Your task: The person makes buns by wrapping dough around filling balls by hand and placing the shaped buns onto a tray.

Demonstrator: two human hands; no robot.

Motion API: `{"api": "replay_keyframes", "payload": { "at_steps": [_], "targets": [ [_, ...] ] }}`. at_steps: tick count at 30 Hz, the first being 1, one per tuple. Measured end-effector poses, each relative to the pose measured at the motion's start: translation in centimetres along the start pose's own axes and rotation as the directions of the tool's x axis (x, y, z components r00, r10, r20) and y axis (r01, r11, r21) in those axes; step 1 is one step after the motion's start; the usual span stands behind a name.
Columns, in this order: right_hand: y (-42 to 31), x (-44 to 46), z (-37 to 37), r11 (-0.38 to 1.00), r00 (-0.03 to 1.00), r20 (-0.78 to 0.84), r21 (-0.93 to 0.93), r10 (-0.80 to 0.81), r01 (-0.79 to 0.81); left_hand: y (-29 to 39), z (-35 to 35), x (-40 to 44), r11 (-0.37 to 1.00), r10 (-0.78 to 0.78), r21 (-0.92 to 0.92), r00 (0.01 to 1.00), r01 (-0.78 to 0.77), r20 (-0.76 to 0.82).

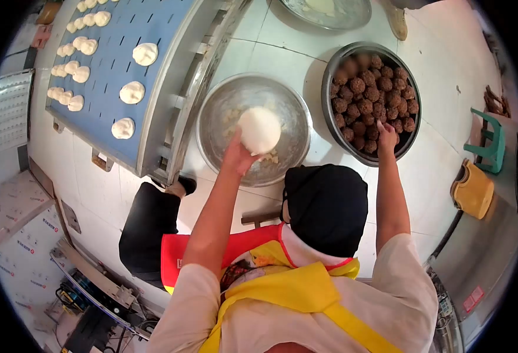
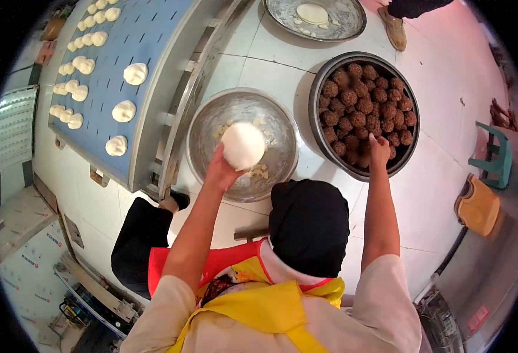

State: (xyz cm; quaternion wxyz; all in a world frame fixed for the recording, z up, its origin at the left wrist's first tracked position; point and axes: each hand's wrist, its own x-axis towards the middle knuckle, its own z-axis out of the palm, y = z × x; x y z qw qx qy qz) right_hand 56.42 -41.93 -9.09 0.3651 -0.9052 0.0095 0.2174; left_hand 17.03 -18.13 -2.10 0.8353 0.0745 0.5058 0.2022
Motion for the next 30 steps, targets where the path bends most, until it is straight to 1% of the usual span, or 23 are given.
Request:
{"api": "replay_keyframes", "payload": {
  "at_steps": [2,3,5,6,7,9,10,11,12,13,14,15,16,17,20,23,26,27,30],
  "targets": [
    [0.4,-1.5,-1.1,0.995,0.997,0.004,-0.051,-0.083,0.083,0.2,-2.5,1.8,0.977,0.003,0.212,0.985,0.034,-0.171],
    [0.0,-1.3,-1.5,0.991,0.99,0.054,0.002,-0.133,0.133,0.7,-3.9,2.1,0.947,0.021,0.315,0.966,0.063,-0.256],
    [-0.4,-1.8,-2.6,0.971,0.963,0.147,0.114,-0.224,0.208,2.9,-5.5,-0.6,0.88,0.079,0.475,0.983,0.008,-0.164],
    [-3.4,-3.6,-3.1,0.965,0.951,0.173,0.1,-0.256,0.242,4.1,-6.3,-2.1,0.835,0.103,0.549,0.988,-0.023,-0.116],
    [-8.6,-6.8,-3.3,0.957,0.936,0.2,0.087,-0.288,0.276,5.3,-7.3,-3.6,0.778,0.164,0.623,0.983,-0.076,-0.085],
    [-15.8,-12.2,-2.8,0.886,0.842,0.273,0.136,-0.464,0.444,7.5,-9.0,-6.5,0.639,0.278,0.748,0.961,-0.179,-0.008],
    [-17.5,-13.1,-1.5,0.825,0.747,0.35,0.201,-0.565,0.529,8.4,-9.0,-8.1,0.593,0.325,0.779,0.946,-0.206,0.003],
    [-19.9,-15.4,-0.1,0.793,0.671,0.425,0.263,-0.607,0.55,9.4,-8.4,-9.9,0.546,0.37,0.806,0.929,-0.228,0.013],
    [-21.4,-16.6,1.8,0.749,0.566,0.53,0.231,-0.632,0.62,10.3,-7.6,-11.7,0.497,0.415,0.83,0.909,-0.251,0.027],
    [-23.6,-19.6,2.7,0.668,0.437,0.616,0.204,-0.655,0.715,10.9,-6.5,-13.6,0.407,0.46,0.87,0.885,-0.278,0.068],
    [-24.4,-21.3,4.5,0.534,0.283,0.725,0.138,-0.628,0.834,11.5,-5.4,-15.6,0.328,0.451,0.898,0.884,-0.294,0.124],
    [-24.9,-22.3,6.5,0.367,0.135,0.821,0.096,-0.555,0.925,12.1,-4.2,-17.6,0.249,0.439,0.917,0.88,-0.311,0.179],
    [-24.4,-22.7,9.1,0.284,0.07,0.89,0.069,-0.451,0.956,12.9,-2.9,-19.0,0.167,0.423,0.928,0.874,-0.334,0.238],
    [-23.2,-22.8,12.0,0.201,0.022,0.944,0.047,-0.329,0.978,13.3,-2.1,-20.2,0.111,0.436,0.937,0.864,-0.33,0.252],
    [-20.2,-23.5,19.7,-0.029,0.015,0.997,-0.017,-0.073,0.999,14.6,-3.2,-20.9,0.105,0.45,0.872,0.805,-0.478,0.387],
    [-15.4,-21.7,28.6,-0.038,0.056,0.987,-0.063,-0.15,0.997,15.4,-4.9,-20.9,0.067,0.522,0.918,0.798,-0.391,0.302],
    [-12.9,-21.1,33.7,-0.207,0.114,0.991,-0.126,-0.068,0.97,16.5,-5.7,-21.9,-0.166,0.532,0.898,0.729,-0.408,0.43],
    [-12.2,-21.0,34.5,-0.239,0.078,0.989,-0.107,-0.126,0.965,16.8,-6.2,-21.9,-0.044,0.506,0.912,0.778,-0.407,0.372],
    [-11.2,-20.9,35.6,-0.312,0.069,0.992,-0.099,-0.107,0.945,17.1,-8.0,-21.2,-0.049,0.492,0.947,0.818,-0.317,0.299]
  ]
}}
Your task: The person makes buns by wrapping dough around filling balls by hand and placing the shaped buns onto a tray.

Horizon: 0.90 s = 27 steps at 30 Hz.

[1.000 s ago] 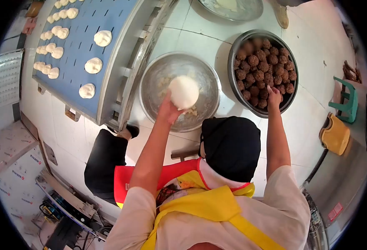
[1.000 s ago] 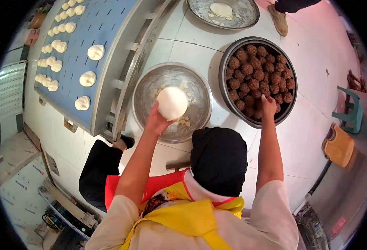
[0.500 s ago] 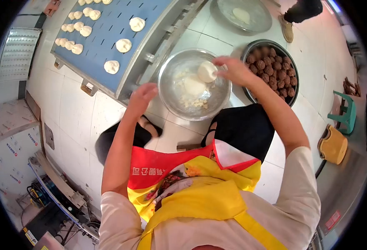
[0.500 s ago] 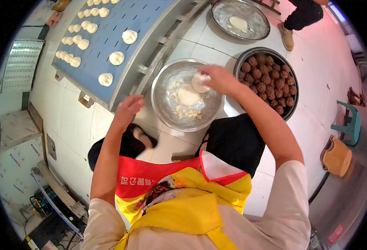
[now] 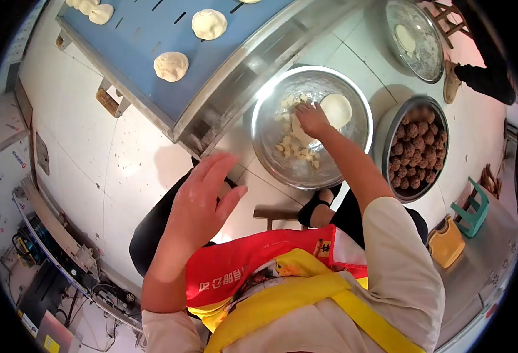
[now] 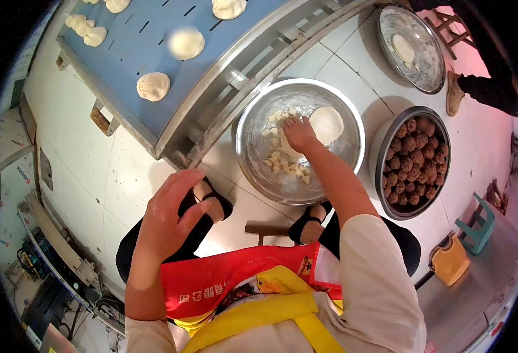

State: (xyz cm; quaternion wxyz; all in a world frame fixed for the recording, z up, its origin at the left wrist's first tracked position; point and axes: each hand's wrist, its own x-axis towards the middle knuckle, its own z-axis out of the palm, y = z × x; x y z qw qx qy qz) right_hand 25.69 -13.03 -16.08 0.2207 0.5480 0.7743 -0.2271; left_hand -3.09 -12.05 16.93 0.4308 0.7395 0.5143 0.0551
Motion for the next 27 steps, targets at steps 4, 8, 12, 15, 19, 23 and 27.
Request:
{"api": "replay_keyframes", "payload": {
  "at_steps": [4,8,12,15,19,23,27],
  "targets": [
    [0.3,-0.2,-0.9,0.999,0.997,-0.064,-0.008,-0.043,0.043,0.0,0.1,0.1,0.997,0.004,0.074,0.998,-0.008,0.059],
    [1.4,-0.5,0.6,0.994,0.981,-0.17,0.044,-0.091,0.1,0.5,0.5,0.1,0.997,0.033,0.062,0.995,-0.039,0.093],
    [1.5,-0.6,1.8,0.995,0.944,-0.313,-0.009,-0.101,0.104,-0.2,1.4,0.5,0.994,0.05,0.091,0.992,-0.06,0.116],
    [1.6,-0.5,1.7,0.994,0.958,-0.269,0.012,-0.103,0.11,-0.9,2.0,0.8,0.995,0.011,0.095,0.988,-0.026,0.157],
    [2.6,-1.7,1.7,0.983,0.942,-0.281,-0.053,-0.183,0.175,-1.1,2.7,0.7,0.995,-0.014,0.103,0.985,-0.004,0.173],
    [3.2,-3.0,1.8,0.922,0.88,-0.276,-0.112,-0.388,0.371,-0.4,4.1,1.6,0.985,0.009,0.161,0.945,-0.065,0.326],
    [1.9,-7.8,-1.2,0.814,0.811,-0.079,-0.116,-0.579,0.57,-2.9,9.2,7.3,0.998,-0.032,0.061,0.904,0.006,0.425]
  ]
}}
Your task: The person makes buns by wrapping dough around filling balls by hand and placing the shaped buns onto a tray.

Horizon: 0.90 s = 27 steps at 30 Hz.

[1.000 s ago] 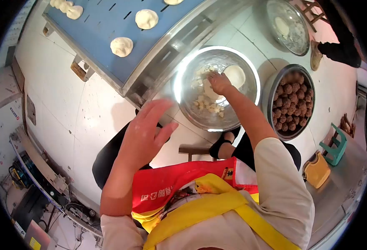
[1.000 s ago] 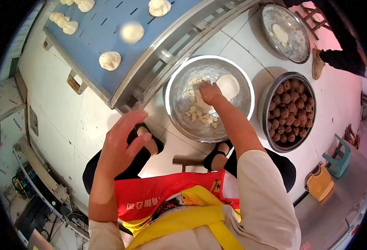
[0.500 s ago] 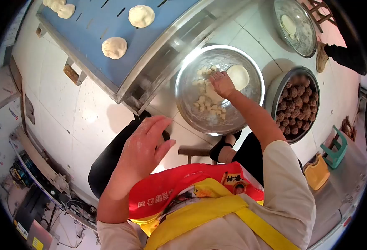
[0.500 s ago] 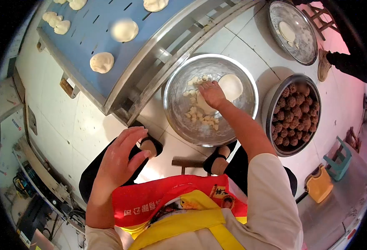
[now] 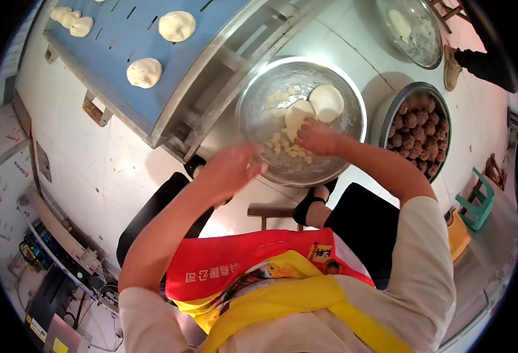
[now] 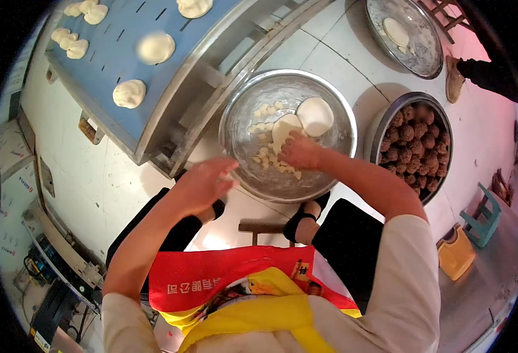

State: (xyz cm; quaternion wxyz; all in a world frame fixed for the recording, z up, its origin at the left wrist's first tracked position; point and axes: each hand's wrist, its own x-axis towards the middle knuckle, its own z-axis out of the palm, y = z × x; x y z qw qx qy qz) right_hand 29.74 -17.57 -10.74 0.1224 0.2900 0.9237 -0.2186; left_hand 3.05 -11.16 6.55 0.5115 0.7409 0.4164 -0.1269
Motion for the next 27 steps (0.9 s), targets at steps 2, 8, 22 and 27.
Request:
{"api": "replay_keyframes", "payload": {
  "at_steps": [2,8,22,27],
  "targets": [
    [-2.0,-2.3,-1.2,0.995,0.999,-0.039,0.091,-0.029,0.033,-1.1,1.8,5.3,0.995,-0.07,0.074,0.997,0.069,0.016],
    [-4.8,-6.0,-3.2,0.761,0.949,0.005,0.596,0.314,-0.255,-6.8,13.0,16.2,0.896,-0.401,-0.243,0.913,0.372,-0.079],
    [-2.6,-6.3,3.8,0.654,0.891,0.26,0.607,0.373,-0.451,-7.7,18.3,17.7,0.917,0.27,0.208,0.913,-0.341,0.307],
    [-3.3,-6.3,0.9,0.72,0.94,-0.071,0.664,0.333,-0.204,-8.9,17.2,15.5,0.808,0.425,0.134,0.725,-0.574,0.542]
  ]
}}
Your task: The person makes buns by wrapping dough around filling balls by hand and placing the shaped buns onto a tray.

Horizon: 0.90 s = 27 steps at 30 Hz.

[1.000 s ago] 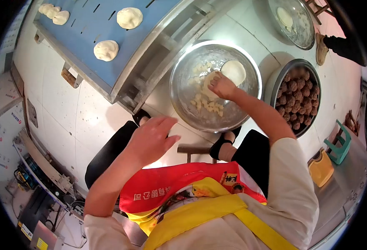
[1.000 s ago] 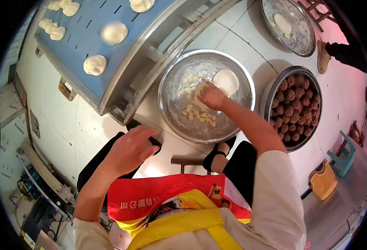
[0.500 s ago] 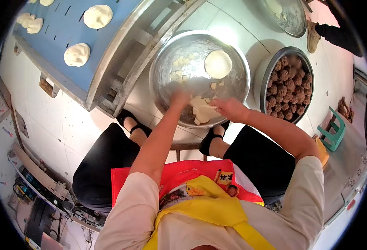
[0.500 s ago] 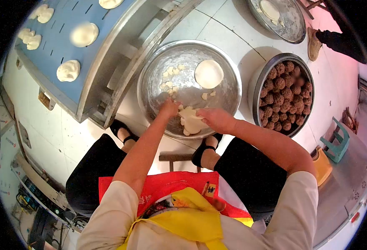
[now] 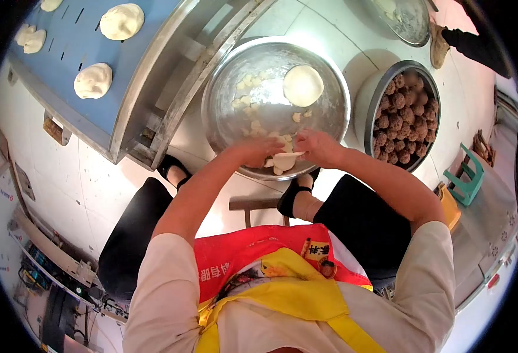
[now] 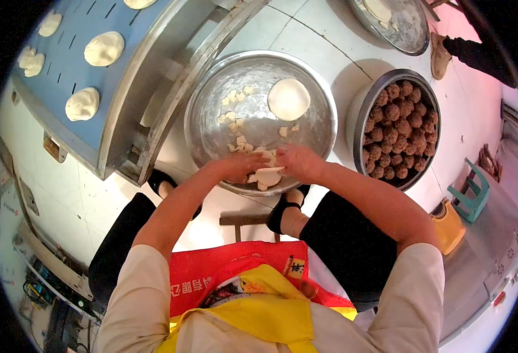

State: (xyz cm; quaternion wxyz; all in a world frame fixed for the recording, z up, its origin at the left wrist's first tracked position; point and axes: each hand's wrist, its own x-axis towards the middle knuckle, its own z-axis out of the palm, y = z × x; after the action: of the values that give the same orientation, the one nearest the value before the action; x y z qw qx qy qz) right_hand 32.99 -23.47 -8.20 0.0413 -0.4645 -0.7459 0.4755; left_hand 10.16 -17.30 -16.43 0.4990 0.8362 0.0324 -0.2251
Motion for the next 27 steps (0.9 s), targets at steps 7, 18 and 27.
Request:
{"api": "replay_keyframes", "payload": {
  "at_steps": [7,18,27],
  "targets": [
    [-3.1,-0.9,-6.5,0.951,0.953,0.14,0.114,0.27,-0.286,0.6,-1.3,-1.3,0.789,-0.231,-0.59,0.973,0.173,-0.023],
    [-4.0,-3.9,-10.2,0.635,0.814,0.05,0.599,0.579,-0.488,0.7,-12.0,-9.9,0.621,-0.591,-0.637,0.807,0.457,0.003],
    [-4.5,-2.2,-2.5,0.791,0.993,0.031,-0.608,0.11,-0.069,3.8,-10.6,-6.8,0.829,-0.522,-0.558,0.42,0.043,-0.743]
  ]
}}
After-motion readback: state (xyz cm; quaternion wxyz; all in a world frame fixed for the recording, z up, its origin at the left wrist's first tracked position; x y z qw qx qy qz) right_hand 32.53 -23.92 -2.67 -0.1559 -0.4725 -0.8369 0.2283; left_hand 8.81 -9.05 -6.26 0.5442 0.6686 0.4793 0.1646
